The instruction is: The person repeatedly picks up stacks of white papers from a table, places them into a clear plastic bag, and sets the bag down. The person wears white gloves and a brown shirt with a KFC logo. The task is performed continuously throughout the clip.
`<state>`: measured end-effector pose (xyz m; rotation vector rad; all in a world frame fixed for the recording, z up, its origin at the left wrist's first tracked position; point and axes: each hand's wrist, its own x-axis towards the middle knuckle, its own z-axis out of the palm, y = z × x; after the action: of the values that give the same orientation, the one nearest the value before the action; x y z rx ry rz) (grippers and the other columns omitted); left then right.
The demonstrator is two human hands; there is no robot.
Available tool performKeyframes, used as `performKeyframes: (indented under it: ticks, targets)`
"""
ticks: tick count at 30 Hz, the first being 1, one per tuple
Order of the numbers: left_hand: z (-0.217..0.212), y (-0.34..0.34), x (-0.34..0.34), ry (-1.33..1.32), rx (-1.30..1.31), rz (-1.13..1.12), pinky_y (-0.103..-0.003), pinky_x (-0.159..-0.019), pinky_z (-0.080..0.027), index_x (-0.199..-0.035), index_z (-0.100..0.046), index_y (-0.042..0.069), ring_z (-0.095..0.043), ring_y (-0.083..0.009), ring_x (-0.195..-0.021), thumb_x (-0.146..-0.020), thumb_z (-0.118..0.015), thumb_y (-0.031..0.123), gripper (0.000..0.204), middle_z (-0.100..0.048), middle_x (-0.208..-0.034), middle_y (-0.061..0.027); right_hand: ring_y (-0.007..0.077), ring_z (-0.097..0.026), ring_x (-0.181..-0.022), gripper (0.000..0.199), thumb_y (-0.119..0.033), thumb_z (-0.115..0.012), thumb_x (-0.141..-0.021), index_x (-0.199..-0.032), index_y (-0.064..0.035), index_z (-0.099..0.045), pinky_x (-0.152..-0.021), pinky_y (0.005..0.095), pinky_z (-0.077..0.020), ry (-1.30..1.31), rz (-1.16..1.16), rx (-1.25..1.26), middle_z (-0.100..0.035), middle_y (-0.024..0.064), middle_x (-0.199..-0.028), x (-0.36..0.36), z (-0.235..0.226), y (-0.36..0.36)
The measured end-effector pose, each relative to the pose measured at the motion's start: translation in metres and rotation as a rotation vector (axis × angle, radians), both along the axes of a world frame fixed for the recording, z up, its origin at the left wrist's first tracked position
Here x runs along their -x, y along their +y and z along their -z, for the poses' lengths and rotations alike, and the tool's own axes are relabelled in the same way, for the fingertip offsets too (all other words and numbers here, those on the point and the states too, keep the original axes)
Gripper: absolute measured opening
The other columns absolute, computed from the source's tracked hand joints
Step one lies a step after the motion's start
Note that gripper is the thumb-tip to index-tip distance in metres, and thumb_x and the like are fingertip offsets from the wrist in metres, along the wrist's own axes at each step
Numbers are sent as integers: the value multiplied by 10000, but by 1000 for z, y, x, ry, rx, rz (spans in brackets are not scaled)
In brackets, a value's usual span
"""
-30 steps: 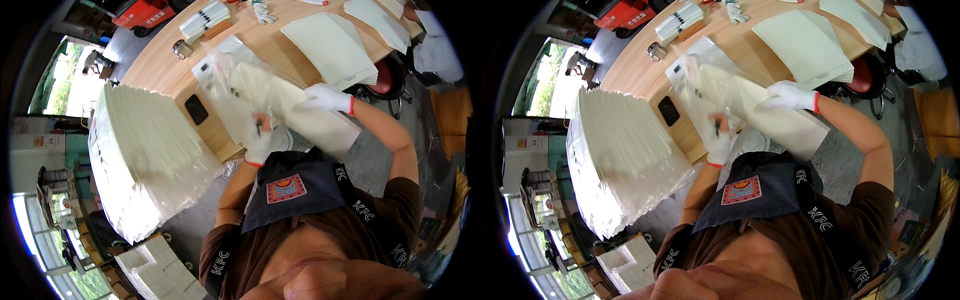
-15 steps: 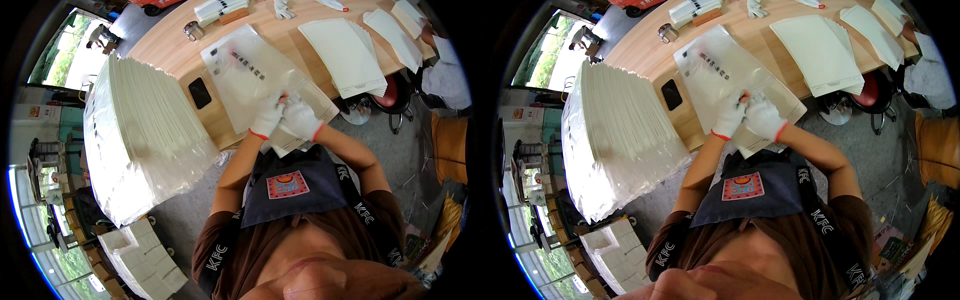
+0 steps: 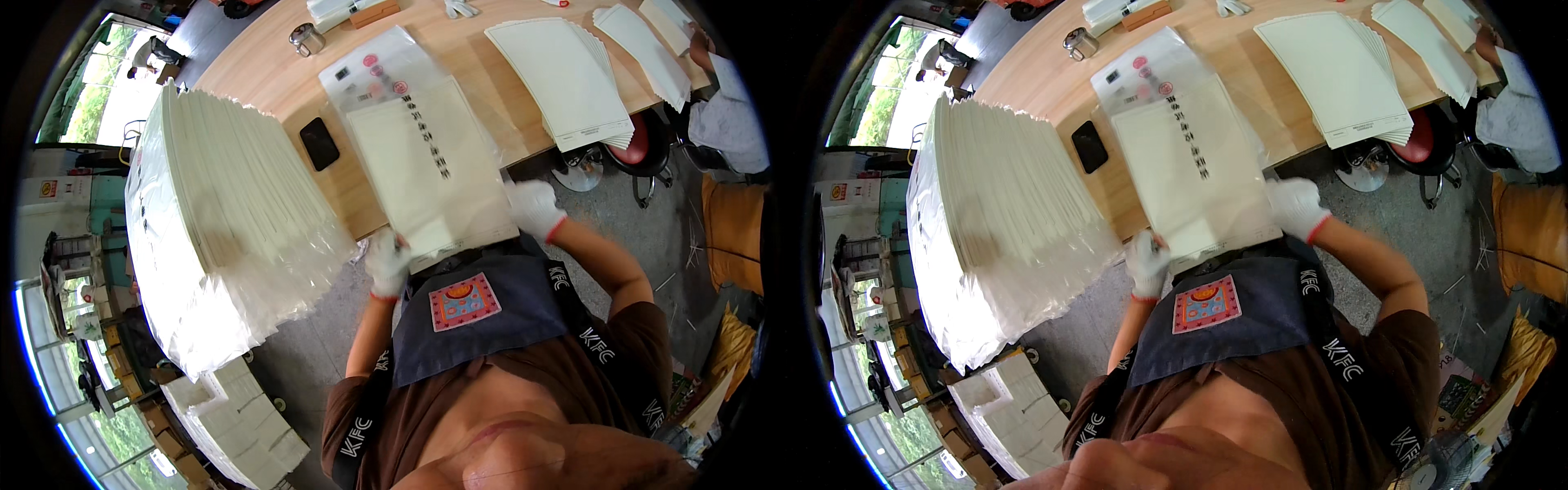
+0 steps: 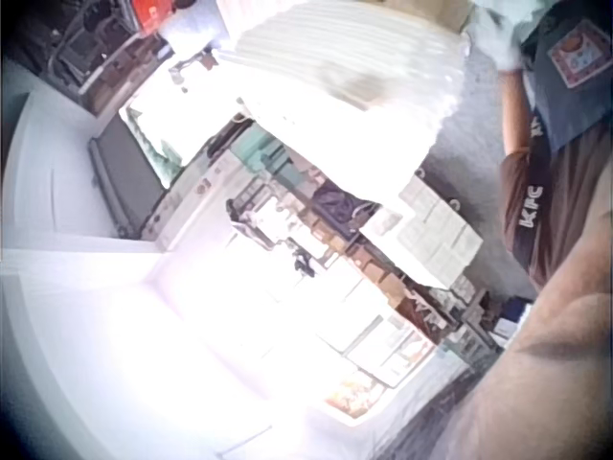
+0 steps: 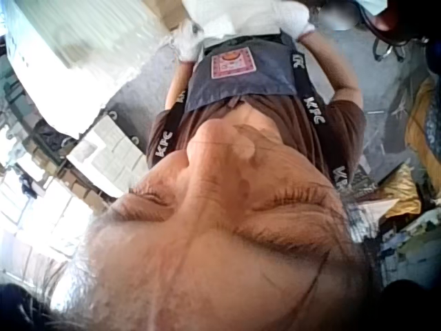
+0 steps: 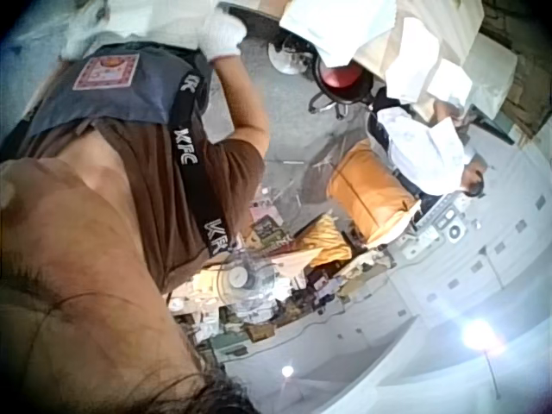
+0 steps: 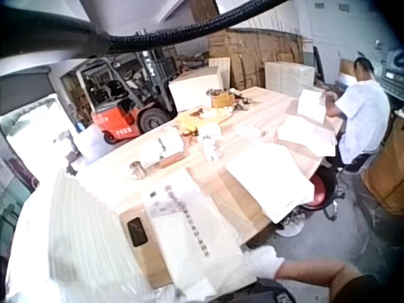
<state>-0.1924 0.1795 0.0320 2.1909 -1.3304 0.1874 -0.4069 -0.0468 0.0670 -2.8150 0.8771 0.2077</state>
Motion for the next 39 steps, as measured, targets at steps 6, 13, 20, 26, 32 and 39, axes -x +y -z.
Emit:
performKeyframes:
  ticks: [6, 13, 20, 26, 32, 39]
  targets:
    - [-4, 36, 40, 181, 69, 24, -398, -497, -444, -721, -514, 101, -552, -287, -571, -679, -621, 50, 126, -527, -710, -99, 328, -631, -566, 310, -309, -483, -824, -705, -67, -636, -501, 443, -491, 41, 104, -164, -618, 161, -613, 42, 12, 41]
    - [22, 57, 21, 363, 20, 180, -332, -576, -455, -812, -518, 56, -559, -240, -634, -709, -606, 19, 141, -526, -753, -112, 352, -634, -663, 301, -280, -468, -789, -736, -68, -674, -619, 468, -500, 99, 4, -244, -635, 183, -697, 42, -1, 19]
    - [101, 28, -13, 1233, -117, -146, -274, -639, -453, -933, -561, 4, -534, -107, -695, -917, -546, 319, 316, -565, -770, -43, 245, -629, -600, 349, -391, -467, -917, -889, -64, -587, -513, 376, -486, -326, 443, -748, -649, 124, -712, 16, 66, -38]
    - [-149, -36, 3, 525, 96, 125, -341, -536, -405, -758, -482, -4, -504, -167, -583, -880, -586, 157, 228, -461, -646, -72, 210, -547, -1104, 475, -274, -518, -940, -1322, -8, -423, -940, 344, -436, -651, 206, -2093, -555, 120, -1231, -21, 65, -2]
    - [-258, 42, 0, -155, 463, 66, -329, -686, -452, -853, -542, 59, -560, -254, -777, -850, -563, 91, 38, -571, -885, -106, 142, -484, -1110, 477, -258, -586, -902, -1298, -33, -441, -925, 281, -400, -644, -24, -1961, -522, 60, -1223, -119, -44, 28]
    - [-343, 171, -90, -21, 1288, -607, -278, -694, -422, -1108, -589, 8, -536, -193, -882, -919, -442, 123, 265, -578, -1116, -132, 72, -372, -481, 396, -396, -532, -917, -692, -75, -588, -460, 233, -320, -712, -649, -1503, -458, -10, -554, -273, -211, 84]
